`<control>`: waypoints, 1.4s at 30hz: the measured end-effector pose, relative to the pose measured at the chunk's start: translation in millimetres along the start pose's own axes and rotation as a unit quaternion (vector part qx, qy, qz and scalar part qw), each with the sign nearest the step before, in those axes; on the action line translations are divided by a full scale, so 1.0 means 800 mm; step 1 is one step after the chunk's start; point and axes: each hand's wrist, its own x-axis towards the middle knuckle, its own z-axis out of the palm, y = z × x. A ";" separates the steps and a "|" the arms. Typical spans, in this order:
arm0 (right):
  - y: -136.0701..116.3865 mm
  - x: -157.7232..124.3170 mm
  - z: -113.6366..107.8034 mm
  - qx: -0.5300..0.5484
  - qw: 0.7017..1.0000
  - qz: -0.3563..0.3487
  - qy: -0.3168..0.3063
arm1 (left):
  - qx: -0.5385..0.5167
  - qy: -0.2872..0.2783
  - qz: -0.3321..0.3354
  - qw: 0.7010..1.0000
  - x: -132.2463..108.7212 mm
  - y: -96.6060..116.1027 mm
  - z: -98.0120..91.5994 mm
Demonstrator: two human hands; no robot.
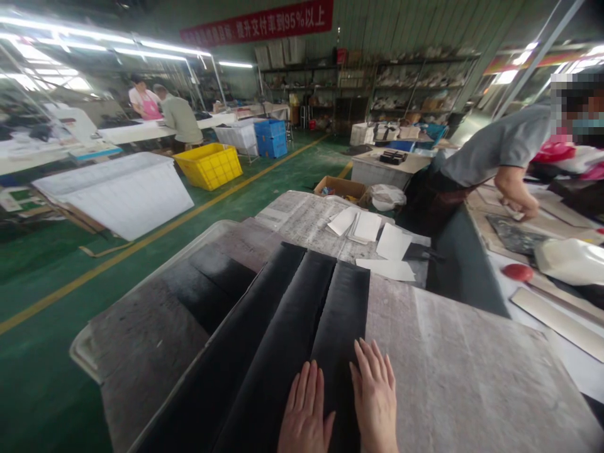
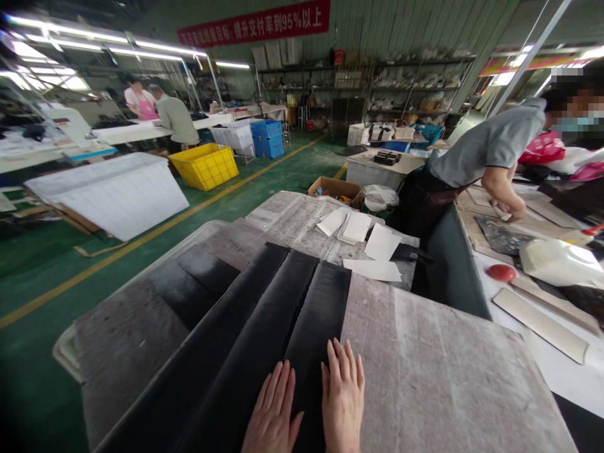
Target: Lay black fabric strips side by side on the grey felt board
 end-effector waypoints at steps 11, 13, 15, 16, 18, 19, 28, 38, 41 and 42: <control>-0.001 0.008 0.024 -0.051 0.992 -0.105 -0.042 | 0.010 0.032 0.047 0.998 -0.005 -0.009 0.019; 0.004 0.005 0.030 -0.064 0.991 -0.113 -0.028 | 0.001 0.015 0.035 0.999 -0.009 -0.007 0.024; 0.007 0.004 0.035 -0.067 0.990 -0.119 -0.015 | -0.019 0.005 0.003 1.000 -0.008 -0.008 0.022; 0.008 0.004 0.037 -0.064 0.990 -0.121 -0.011 | -0.029 0.009 -0.007 1.000 -0.006 -0.012 0.018; 0.009 0.005 0.039 -0.056 0.991 -0.121 -0.010 | -0.039 0.012 -0.003 0.999 0.005 -0.028 0.003; 0.009 0.005 0.039 -0.052 0.991 -0.120 -0.010 | -0.037 0.013 0.003 0.999 0.013 -0.040 -0.006; -0.004 0.004 0.026 -0.048 0.994 -0.095 -0.039 | -0.016 -0.091 -0.005 0.996 0.056 -0.105 -0.021; -0.016 0.009 0.012 -0.010 0.995 -0.068 -0.065 | -0.066 -0.116 -0.006 0.991 0.061 -0.105 -0.031; -0.019 0.009 0.010 0.008 0.996 -0.060 -0.068 | -0.103 -0.115 -0.040 0.987 0.060 -0.106 -0.051; -0.020 0.009 0.010 0.011 0.996 -0.058 -0.069 | -0.114 -0.116 -0.063 0.985 0.057 -0.104 -0.060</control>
